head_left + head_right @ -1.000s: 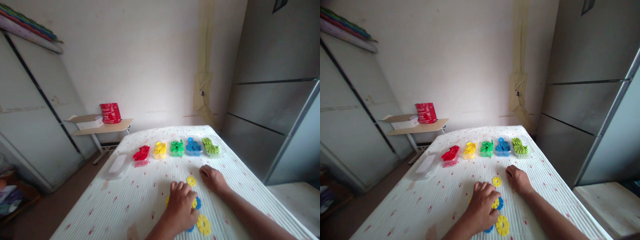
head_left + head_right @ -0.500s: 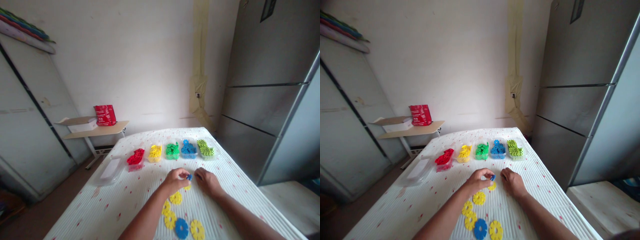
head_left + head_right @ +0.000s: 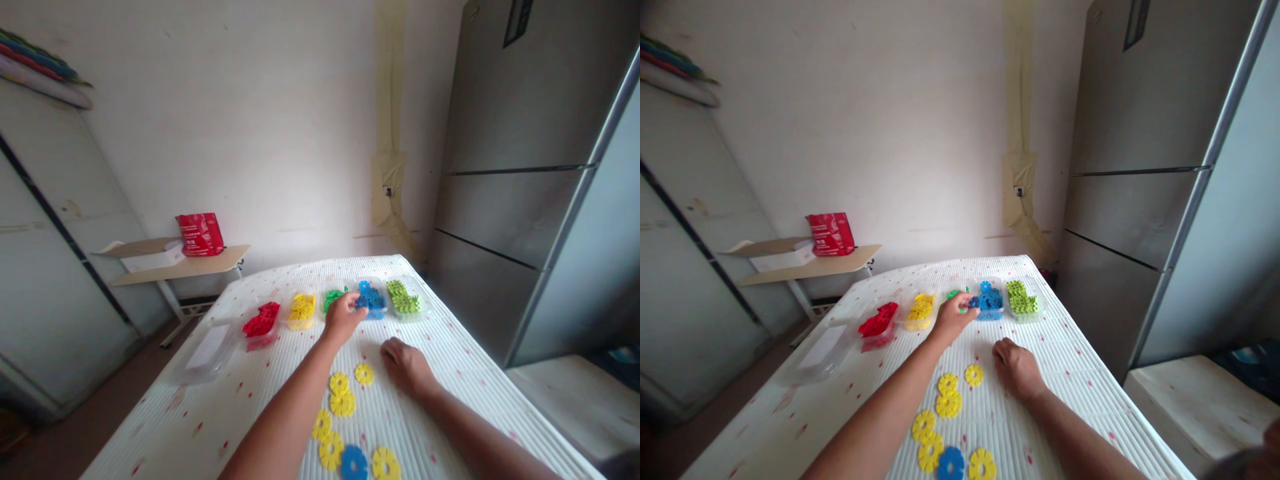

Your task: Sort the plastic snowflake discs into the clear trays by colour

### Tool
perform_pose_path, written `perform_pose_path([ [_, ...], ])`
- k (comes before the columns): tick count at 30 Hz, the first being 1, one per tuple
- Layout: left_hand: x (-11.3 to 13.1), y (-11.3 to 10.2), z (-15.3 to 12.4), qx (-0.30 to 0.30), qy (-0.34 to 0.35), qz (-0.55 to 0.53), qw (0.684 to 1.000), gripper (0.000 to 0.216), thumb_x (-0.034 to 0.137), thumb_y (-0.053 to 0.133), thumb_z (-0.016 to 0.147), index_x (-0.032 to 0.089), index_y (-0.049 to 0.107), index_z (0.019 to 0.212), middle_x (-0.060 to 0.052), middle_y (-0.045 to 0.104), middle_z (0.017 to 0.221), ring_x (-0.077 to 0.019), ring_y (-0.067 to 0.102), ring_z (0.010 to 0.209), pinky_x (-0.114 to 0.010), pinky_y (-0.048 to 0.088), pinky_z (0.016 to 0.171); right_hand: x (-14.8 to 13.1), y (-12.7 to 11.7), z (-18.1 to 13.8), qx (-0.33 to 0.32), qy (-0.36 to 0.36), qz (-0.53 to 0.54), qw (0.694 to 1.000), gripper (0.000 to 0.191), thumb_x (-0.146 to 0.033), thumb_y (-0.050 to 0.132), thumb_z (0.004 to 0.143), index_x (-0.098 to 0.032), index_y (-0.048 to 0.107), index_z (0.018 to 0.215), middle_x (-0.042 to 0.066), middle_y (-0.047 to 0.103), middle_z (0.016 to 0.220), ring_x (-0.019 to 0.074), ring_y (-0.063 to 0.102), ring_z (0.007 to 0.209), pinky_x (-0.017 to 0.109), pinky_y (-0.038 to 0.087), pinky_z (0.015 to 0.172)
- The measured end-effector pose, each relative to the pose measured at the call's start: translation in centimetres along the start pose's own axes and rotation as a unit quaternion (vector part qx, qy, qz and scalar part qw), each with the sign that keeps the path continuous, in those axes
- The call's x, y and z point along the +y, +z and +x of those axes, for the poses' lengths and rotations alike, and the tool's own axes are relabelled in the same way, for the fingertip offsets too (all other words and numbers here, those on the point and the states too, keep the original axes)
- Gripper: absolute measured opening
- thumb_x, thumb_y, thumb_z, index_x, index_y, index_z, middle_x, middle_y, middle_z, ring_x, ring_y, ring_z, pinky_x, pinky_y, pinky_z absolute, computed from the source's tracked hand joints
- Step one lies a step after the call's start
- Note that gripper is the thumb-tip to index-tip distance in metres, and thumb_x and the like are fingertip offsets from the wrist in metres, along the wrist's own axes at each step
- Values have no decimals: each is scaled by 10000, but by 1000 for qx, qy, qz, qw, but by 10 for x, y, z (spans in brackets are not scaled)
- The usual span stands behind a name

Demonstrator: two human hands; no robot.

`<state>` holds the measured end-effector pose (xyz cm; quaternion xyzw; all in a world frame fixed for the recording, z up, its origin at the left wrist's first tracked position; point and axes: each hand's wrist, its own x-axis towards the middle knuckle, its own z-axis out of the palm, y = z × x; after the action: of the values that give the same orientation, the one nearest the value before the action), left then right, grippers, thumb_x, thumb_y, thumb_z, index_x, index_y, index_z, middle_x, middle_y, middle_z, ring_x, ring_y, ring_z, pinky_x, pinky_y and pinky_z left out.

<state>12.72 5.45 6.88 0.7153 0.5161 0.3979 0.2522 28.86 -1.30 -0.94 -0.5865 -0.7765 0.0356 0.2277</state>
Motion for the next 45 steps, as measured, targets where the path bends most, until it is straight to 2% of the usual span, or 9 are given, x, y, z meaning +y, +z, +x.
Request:
perform_pose_path([
  [5, 4, 15, 22, 69, 64, 116, 989, 471, 136, 572, 726, 202, 525, 1190, -77, 549, 1233, -217, 480, 1138, -359, 351, 985, -1, -1, 0, 2, -2, 5, 1000, 220, -123, 379, 785, -190, 579, 722, 21, 593, 750, 120, 554, 681, 203, 330, 601],
  [9, -11, 12, 2, 78, 94, 167, 978, 441, 64, 534, 721, 212, 562, 1135, -60, 575, 1198, -212, 487, 1128, -372, 360, 973, -2, -3, -1, -8, 1, 9, 1000, 217, -125, 383, 782, -190, 584, 734, 25, 598, 767, 122, 561, 695, 202, 343, 609],
  [14, -54, -22, -56, 60, 88, 196, 975, 302, 53, 481, 734, 200, 640, 944, -29, 674, 952, -177, 579, 932, -322, 426, 879, -7, -11, -1, -43, 7, 27, 999, 235, -189, 376, 825, -200, 610, 843, 39, 622, 860, 142, 590, 770, 215, 385, 660],
  [18, -98, -57, -102, 59, 12, 197, 979, 296, 25, 456, 704, 185, 653, 856, -35, 675, 891, -166, 591, 893, -304, 439, 858, -23, -15, -2, -79, -57, 67, 993, 279, -311, 443, 824, -213, 576, 1049, 62, 591, 1049, 170, 587, 896, 233, 420, 730],
  [23, -128, -84, -126, 91, -50, 163, 981, 276, 56, 430, 709, 171, 655, 823, -38, 672, 852, -155, 605, 843, -287, 465, 803, -41, -13, 5, -161, -107, 59, 979, 291, -276, 550, 723, -228, 603, 1006, 40, 589, 996, 175, 586, 852, 235, 418, 702],
  [29, -126, -83, -122, 119, -63, 159, 978, 236, 95, 433, 727, 166, 648, 794, -40, 667, 823, -161, 607, 819, -295, 463, 787, -44, -2, 20, -126, -14, 126, 984, 266, -158, 592, 594, -169, 620, 859, 40, 605, 856, 160, 557, 751, 231, 384, 653],
  [33, -124, -82, -123, 120, -60, 153, 979, 235, 93, 428, 728, 169, 644, 784, -38, 666, 815, -158, 605, 813, -290, 461, 783, -53, -2, 27, -130, -28, 174, 976, 235, -61, 498, 606, -166, 601, 790, 2, 600, 734, 120, 529, 670, 203, 357, 594],
  [39, -125, -83, -124, 117, -62, 145, 980, 243, 88, 422, 727, 163, 643, 795, -44, 662, 827, -161, 599, 820, -297, 456, 794, -67, -8, 33, -197, -40, 271, 941, 335, -116, 511, 675, -168, 604, 993, -18, 567, 686, 98, 493, 585, 188, 358, 521],
  [45, -122, -83, -124, 116, -68, 145, 980, 239, 79, 421, 725, 170, 635, 783, -30, 658, 817, -148, 599, 815, -275, 455, 788, -82, -10, 32, -245, -61, 122, 960, 325, -135, 510, 673, -201, 664, 952, 60, 646, 906, 184, 580, 830, 259, 410, 717],
])
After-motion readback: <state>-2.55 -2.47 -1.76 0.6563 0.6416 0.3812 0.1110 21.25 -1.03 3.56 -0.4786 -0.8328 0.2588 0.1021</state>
